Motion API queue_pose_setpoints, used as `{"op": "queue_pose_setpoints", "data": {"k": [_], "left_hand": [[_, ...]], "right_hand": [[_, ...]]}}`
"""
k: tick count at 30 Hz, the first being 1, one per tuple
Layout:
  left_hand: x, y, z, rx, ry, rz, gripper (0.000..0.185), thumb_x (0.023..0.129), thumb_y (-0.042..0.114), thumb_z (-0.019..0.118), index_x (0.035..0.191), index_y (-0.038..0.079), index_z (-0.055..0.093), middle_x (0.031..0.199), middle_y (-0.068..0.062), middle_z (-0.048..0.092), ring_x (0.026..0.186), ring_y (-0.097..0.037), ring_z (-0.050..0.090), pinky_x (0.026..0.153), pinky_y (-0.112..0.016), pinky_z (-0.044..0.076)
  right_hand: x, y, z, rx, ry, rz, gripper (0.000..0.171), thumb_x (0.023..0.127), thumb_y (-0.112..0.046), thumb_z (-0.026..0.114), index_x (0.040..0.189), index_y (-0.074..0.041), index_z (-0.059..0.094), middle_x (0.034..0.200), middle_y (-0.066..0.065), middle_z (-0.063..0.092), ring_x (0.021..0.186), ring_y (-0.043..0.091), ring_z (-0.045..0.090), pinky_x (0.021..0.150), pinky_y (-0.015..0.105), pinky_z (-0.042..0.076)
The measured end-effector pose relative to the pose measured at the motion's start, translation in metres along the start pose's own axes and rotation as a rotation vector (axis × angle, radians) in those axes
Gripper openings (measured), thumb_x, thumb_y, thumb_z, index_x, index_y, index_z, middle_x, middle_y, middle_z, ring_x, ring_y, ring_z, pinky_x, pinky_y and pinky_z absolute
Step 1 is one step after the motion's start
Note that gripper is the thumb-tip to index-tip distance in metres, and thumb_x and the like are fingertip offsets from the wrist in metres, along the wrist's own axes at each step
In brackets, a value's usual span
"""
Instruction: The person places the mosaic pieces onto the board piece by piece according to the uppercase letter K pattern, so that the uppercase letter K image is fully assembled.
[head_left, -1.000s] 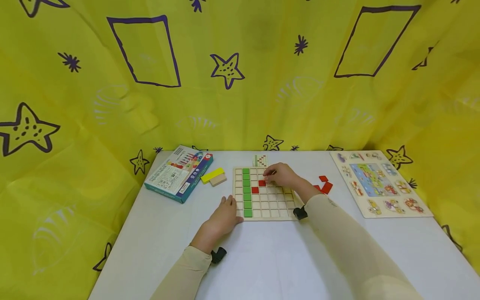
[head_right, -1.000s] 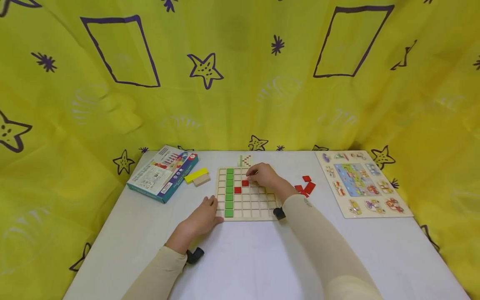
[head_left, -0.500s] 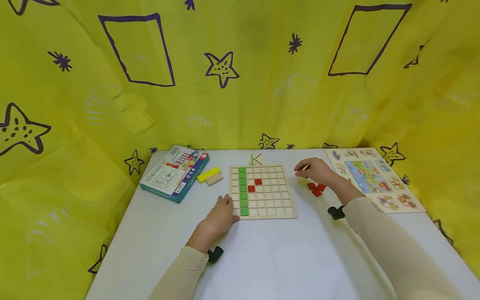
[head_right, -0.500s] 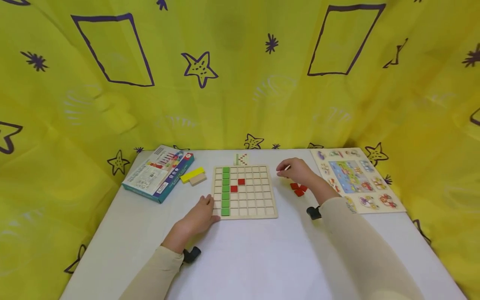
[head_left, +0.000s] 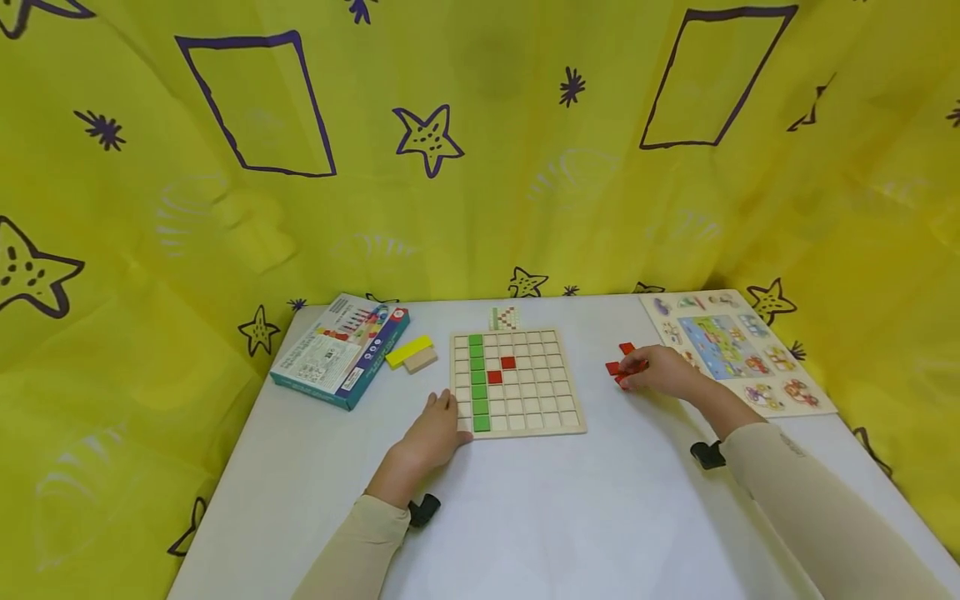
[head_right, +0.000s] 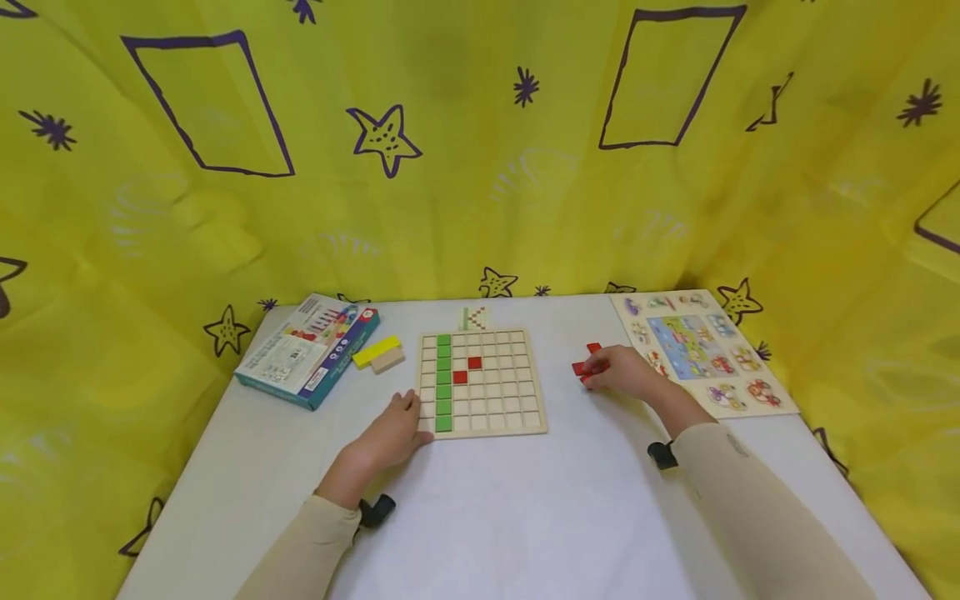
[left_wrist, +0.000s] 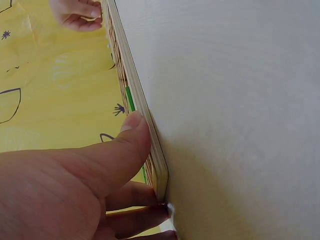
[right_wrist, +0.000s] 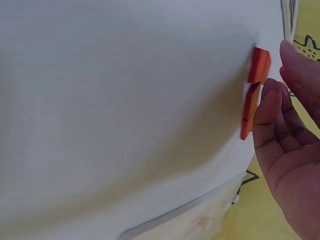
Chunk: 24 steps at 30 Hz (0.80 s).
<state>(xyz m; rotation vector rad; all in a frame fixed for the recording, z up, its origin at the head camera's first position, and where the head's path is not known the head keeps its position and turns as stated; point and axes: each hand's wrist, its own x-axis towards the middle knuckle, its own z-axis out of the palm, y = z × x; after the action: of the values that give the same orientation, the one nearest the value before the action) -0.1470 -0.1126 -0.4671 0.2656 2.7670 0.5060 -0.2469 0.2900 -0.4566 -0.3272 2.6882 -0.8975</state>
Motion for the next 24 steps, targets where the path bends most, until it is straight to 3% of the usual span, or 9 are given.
{"op": "queue_pose_setpoints", "data": {"k": [8,14,24], "left_hand": [[0.003,-0.004,0.003,0.034,0.018,0.031,0.076,0.098,0.032,0.065,0.148,-0.016,0.034,0.157,-0.031,0.029,0.146,-0.047,0.024,0.117,-0.049,0.029],[0.005,-0.004,0.003,0.036,0.017,0.035,0.076,0.099,0.032,0.065,0.148,-0.016,0.033,0.157,-0.031,0.029,0.146,-0.047,0.024,0.117,-0.049,0.029],[0.0,-0.003,0.005,0.008,0.021,0.014,0.076,0.098,0.032,0.066,0.148,-0.015,0.034,0.158,-0.029,0.028,0.147,-0.046,0.023,0.117,-0.05,0.029]], "right_hand": [[-0.004,0.008,0.007,-0.056,0.026,-0.077,0.026,0.087,-0.015,0.081,0.107,0.0,0.073,0.091,0.007,0.065,0.078,0.021,0.053,0.067,0.031,0.045],[-0.001,0.005,0.008,-0.091,0.02,-0.098,0.022,0.086,-0.009,0.079,0.104,0.002,0.072,0.094,0.008,0.068,0.087,0.025,0.058,0.08,0.04,0.05],[-0.004,-0.003,0.012,-0.107,-0.036,-0.054,0.022,0.086,-0.007,0.08,0.105,-0.003,0.07,0.092,0.006,0.065,0.087,0.025,0.055,0.079,0.038,0.048]]}}
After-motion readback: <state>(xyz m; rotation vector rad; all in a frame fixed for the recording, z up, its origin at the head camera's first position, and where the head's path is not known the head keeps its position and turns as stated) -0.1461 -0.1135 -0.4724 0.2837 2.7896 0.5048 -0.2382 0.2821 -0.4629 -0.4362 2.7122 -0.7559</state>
